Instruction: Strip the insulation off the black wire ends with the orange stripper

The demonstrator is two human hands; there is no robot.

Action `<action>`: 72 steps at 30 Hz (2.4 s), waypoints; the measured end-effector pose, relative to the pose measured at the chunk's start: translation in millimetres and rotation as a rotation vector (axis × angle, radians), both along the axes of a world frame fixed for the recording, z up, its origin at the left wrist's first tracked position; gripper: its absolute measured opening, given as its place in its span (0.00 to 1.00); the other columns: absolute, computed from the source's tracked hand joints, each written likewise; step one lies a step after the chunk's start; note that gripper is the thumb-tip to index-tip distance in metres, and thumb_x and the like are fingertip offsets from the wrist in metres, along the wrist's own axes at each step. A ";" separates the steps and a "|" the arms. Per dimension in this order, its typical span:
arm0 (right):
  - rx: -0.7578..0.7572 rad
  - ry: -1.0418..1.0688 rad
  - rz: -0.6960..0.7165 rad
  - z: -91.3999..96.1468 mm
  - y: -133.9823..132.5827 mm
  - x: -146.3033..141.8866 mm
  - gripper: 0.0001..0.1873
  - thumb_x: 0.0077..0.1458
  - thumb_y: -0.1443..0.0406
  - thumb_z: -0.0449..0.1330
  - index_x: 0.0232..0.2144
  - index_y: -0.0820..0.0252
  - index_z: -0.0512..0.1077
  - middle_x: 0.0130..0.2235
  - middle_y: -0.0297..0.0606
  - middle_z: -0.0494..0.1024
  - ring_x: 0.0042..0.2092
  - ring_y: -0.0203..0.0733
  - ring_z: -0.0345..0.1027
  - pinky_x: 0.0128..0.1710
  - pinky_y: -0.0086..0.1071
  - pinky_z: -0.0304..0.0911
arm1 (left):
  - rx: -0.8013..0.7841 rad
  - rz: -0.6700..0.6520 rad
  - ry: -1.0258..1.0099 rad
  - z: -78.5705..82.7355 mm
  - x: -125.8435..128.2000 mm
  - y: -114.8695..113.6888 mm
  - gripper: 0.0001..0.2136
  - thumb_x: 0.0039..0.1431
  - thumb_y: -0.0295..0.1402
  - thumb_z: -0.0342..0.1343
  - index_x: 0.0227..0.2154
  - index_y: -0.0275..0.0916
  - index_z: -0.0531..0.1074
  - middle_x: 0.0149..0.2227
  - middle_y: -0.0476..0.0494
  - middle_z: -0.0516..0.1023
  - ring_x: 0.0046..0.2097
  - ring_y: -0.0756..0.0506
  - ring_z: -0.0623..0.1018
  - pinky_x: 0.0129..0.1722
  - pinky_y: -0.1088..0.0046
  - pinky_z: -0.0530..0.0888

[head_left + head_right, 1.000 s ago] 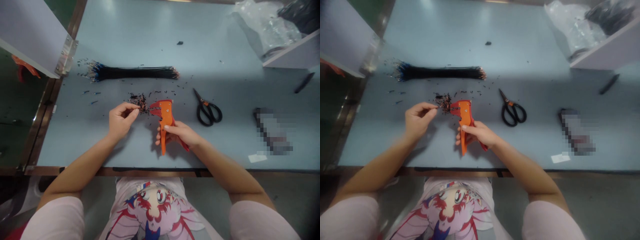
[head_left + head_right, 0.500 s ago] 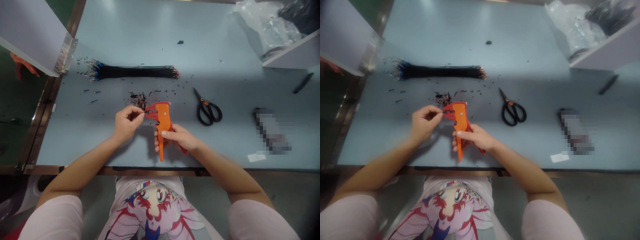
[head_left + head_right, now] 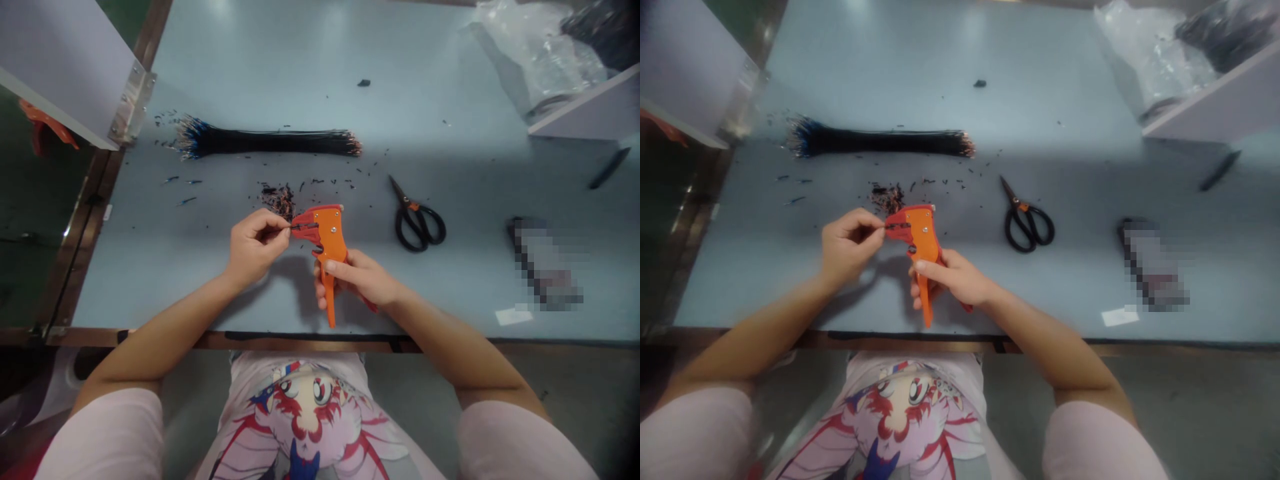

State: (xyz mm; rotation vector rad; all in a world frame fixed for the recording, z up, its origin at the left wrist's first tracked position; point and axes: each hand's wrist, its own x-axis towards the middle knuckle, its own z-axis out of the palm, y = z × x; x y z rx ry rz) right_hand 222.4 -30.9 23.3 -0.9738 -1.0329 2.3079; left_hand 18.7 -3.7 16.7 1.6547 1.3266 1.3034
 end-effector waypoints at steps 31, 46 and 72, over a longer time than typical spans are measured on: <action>-0.064 -0.062 -0.178 -5.9 3.5 -6.4 0.18 0.54 0.52 0.60 0.27 0.63 0.67 0.18 0.32 0.70 0.16 0.34 0.65 0.14 0.26 0.63 | -0.058 0.059 0.145 -6.3 -0.3 2.3 0.03 0.46 0.27 0.56 0.20 0.38 0.71 0.17 0.55 0.61 0.20 0.55 0.58 0.21 0.77 0.57; -0.047 -0.168 -0.190 -5.4 23.6 16.3 0.18 0.49 0.56 0.65 0.34 0.65 0.69 0.29 0.43 0.77 0.29 0.47 0.76 0.25 0.37 0.73 | -0.221 0.111 -0.180 -16.0 -18.9 22.4 0.06 0.47 0.36 0.62 0.27 0.41 0.75 0.25 0.51 0.74 0.25 0.53 0.69 0.24 0.77 0.66; -0.327 0.377 -0.039 -17.9 7.0 0.7 0.13 0.52 0.63 0.61 0.38 0.66 0.67 0.31 0.41 0.78 0.32 0.48 0.77 0.33 0.44 0.73 | -0.518 -0.179 -0.452 -17.1 17.7 -14.5 0.08 0.50 0.36 0.63 0.28 0.37 0.72 0.23 0.51 0.73 0.24 0.55 0.68 0.25 0.79 0.65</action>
